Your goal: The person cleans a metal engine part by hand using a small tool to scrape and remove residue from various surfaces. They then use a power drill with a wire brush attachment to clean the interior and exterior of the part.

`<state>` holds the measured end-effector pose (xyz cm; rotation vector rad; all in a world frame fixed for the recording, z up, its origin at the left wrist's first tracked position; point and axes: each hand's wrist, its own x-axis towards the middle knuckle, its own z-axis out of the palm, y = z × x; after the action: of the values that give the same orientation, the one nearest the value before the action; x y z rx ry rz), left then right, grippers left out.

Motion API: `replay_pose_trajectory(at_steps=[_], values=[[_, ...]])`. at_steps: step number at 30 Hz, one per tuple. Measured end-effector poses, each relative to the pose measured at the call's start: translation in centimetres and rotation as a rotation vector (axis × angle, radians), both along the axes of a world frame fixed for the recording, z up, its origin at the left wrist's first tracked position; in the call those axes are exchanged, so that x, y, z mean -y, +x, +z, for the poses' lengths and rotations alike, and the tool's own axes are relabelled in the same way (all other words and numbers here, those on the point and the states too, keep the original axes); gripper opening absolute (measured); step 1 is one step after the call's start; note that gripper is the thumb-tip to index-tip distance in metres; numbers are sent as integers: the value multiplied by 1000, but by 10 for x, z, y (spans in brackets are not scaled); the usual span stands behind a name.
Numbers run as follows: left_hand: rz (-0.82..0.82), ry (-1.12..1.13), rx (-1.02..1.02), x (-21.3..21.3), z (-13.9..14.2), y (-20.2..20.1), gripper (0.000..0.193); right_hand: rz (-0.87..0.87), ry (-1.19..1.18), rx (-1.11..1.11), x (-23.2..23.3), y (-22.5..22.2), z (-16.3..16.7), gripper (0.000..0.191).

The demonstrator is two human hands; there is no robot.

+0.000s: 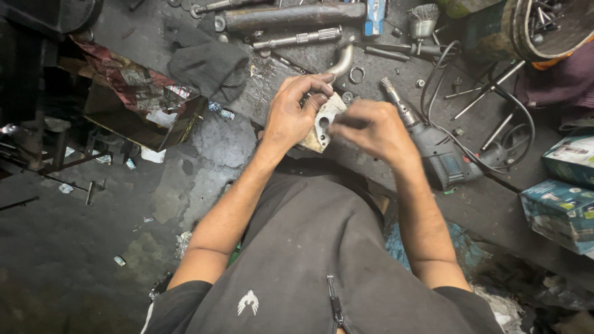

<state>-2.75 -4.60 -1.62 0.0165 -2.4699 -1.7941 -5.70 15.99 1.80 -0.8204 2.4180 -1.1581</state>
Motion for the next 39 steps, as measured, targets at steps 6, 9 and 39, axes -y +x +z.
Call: replay_pose_trajectory(at_steps=[6, 9, 39], values=[[0, -5, 2, 1, -1, 0, 12, -26, -48, 84, 5, -2, 1, 19], [-18, 4, -3, 2, -2, -2, 12, -28, -65, 106, 4, -4, 1, 17], [-24, -21, -9, 6, -5, -3, 14, -56, -23, 139, -3, 19, 1, 19]])
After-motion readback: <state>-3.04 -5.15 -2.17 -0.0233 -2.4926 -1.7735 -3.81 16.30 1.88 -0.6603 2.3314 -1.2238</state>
